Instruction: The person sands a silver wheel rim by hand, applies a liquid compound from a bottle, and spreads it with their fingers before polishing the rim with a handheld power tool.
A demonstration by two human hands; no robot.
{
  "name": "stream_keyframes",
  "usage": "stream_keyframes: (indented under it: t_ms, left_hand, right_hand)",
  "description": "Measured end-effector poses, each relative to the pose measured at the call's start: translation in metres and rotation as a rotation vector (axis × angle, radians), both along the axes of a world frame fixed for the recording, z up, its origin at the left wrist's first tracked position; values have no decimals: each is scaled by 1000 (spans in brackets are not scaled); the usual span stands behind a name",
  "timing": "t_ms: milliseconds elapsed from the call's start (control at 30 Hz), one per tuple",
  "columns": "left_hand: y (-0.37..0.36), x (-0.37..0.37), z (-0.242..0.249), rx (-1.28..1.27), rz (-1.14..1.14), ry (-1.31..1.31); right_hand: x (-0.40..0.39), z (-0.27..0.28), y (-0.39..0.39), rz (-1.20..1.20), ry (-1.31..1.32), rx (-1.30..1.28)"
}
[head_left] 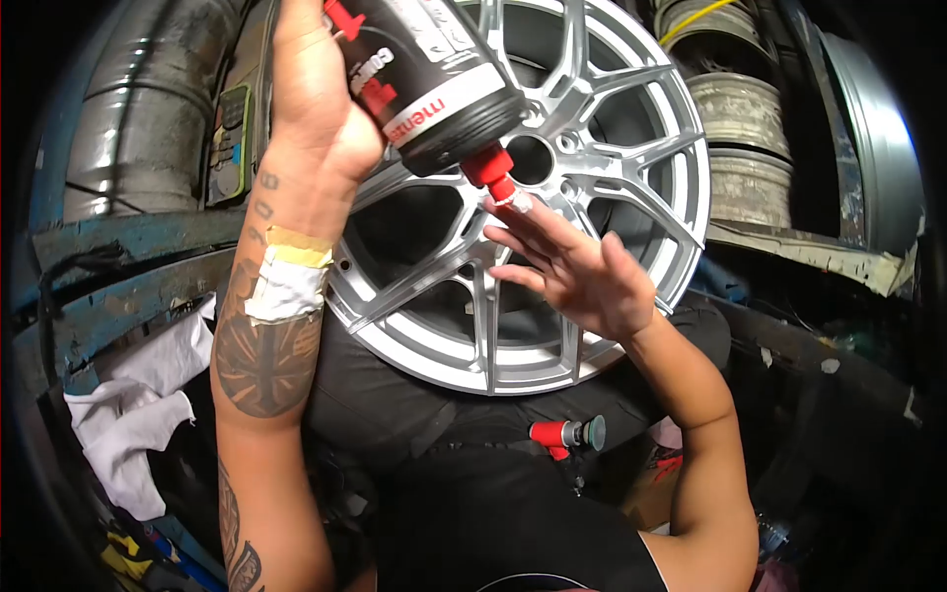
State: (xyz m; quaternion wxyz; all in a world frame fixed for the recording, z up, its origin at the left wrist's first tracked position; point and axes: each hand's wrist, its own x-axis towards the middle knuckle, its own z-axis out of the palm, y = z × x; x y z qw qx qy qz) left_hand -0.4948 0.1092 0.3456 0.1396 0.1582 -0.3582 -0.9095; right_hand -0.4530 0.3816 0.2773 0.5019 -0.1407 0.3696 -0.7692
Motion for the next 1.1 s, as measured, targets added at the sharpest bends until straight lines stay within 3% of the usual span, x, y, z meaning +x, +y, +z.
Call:
stream_keyframes:
  t_ms: [133,233,367,433,533,600,633,667,700,767,833,900,933,1000,1067,1100]
  left_hand:
    - [-1,-6,-1,83,-55,-8]
    - [13,2,1,-65,42,-34]
    - [-2,-7,-12,14,-33,-58]
    - [22,0,-9,-157,113,13]
    - [13,-7,-11,-17,91,13]
    - [-3,-12,-16,92,46,10]
    - [-11,-9,-26,63,-17,199]
    - [-8,-5,-37,-247,111,264]
    - [-1,-2,-46,-557,236,324]
    - [-8,2,-53,-684,221,405]
    - [-30,3,-43,-253,-57,418]
    - [-32,3,-44,-258,-97,453]
    - [-25,5,-52,-511,8,496]
    - [-23,7,-57,-677,86,485]
    - [-28,8,-51,-501,30,389]
    - [-29,12,-28,1,-125,328]
  right_hand:
    - [1,3,-4,-28,-316,-230]
    - [3,0,-3,-9,-355,-298]
    - [5,-1,-3,7,-364,-332]
    - [5,-2,-3,5,-379,-355]
    - [0,-4,0,-11,-308,-269]
    - [-9,3,7,13,55,193]
    - [-9,-2,8,23,633,440]
    - [-6,-6,8,28,1217,675]
    - [3,-6,1,-30,1385,797]
    - [10,-14,-2,78,1468,857]
    - [16,-18,-8,149,1506,880]
    - [18,-21,-15,182,1579,894]
    - [19,-22,-17,199,1618,901]
    - [18,-25,-18,172,1712,964]
    - [13,-26,-17,156,1808,1057]
    - [11,-25,-16,176,1816,1097]
